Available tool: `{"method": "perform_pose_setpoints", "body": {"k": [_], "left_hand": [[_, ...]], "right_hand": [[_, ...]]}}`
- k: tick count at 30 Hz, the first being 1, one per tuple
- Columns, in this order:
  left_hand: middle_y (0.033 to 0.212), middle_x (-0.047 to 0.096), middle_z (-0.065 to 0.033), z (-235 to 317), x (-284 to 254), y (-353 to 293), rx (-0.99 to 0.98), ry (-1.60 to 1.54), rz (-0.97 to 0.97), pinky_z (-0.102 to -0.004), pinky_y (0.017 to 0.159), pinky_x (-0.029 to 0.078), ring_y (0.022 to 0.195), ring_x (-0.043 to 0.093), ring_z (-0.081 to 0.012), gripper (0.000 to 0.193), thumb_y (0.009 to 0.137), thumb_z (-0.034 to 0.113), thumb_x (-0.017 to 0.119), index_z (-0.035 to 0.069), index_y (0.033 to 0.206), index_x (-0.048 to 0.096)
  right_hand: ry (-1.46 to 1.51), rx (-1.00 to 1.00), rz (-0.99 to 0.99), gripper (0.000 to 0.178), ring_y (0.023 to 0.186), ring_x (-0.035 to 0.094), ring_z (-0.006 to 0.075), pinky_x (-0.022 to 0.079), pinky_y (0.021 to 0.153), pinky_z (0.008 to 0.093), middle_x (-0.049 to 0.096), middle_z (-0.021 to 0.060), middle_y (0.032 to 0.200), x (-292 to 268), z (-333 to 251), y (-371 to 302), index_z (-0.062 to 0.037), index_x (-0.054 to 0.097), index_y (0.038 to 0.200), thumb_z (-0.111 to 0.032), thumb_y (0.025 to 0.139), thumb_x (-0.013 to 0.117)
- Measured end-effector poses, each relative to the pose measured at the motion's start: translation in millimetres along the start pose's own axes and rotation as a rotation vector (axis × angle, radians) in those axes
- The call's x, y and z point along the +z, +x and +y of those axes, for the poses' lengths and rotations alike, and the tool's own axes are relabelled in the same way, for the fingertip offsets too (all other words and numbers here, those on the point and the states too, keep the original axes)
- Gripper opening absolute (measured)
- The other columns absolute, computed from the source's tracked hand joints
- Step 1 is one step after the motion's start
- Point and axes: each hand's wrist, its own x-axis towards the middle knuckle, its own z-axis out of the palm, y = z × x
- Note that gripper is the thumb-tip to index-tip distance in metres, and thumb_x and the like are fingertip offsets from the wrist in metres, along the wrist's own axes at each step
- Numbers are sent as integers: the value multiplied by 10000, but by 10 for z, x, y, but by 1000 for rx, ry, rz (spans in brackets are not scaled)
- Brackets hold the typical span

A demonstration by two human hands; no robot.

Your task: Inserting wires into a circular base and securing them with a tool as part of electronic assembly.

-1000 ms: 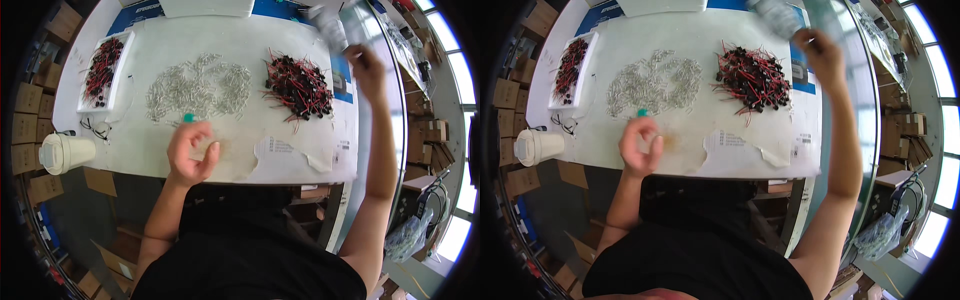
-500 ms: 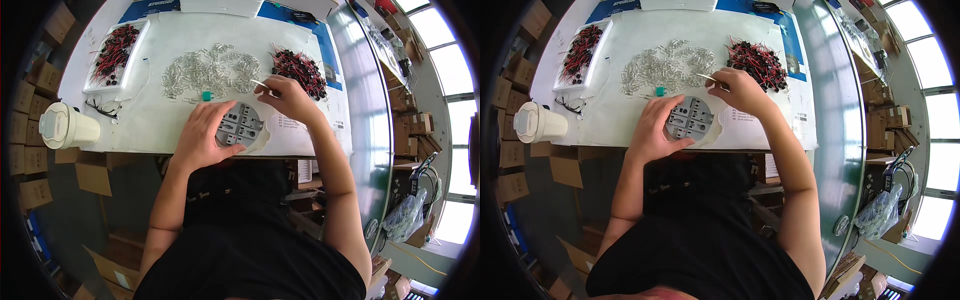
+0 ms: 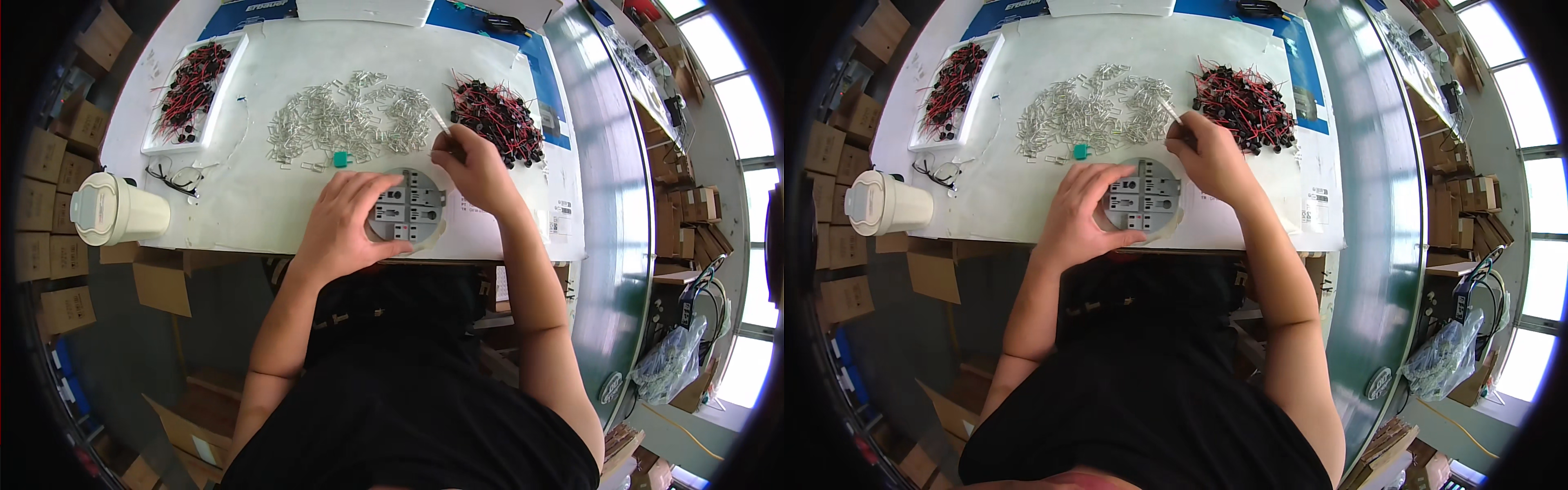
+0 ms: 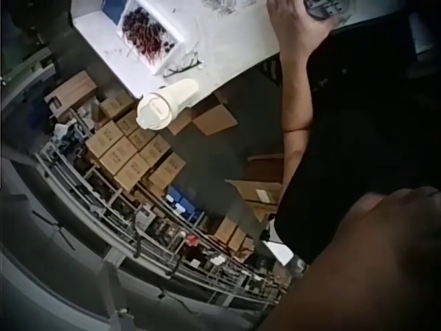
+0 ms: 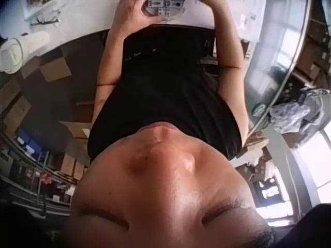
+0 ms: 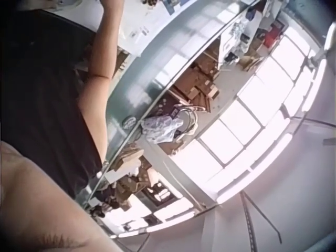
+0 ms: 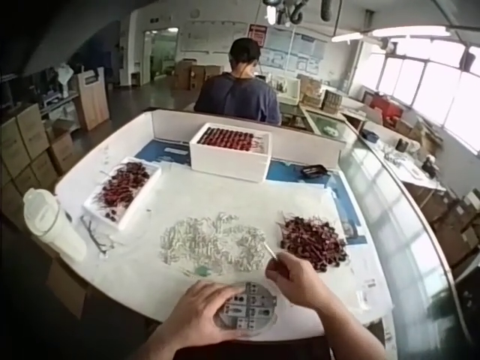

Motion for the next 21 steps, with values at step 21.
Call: {"method": "perform_pose_setpoints", "body": {"k": [21], "left_hand": [[1266,689,-95,17,91,104,-12,-42,-22,-458,1053,482,1185,623,-328,815,661,383,976,46,1320,636]], "right_hand": [[-5,96,-115,233,688,543,65,484,633,270,597,-3,745,-98,-282,16,19,633,1020,-58,852,776]]}}
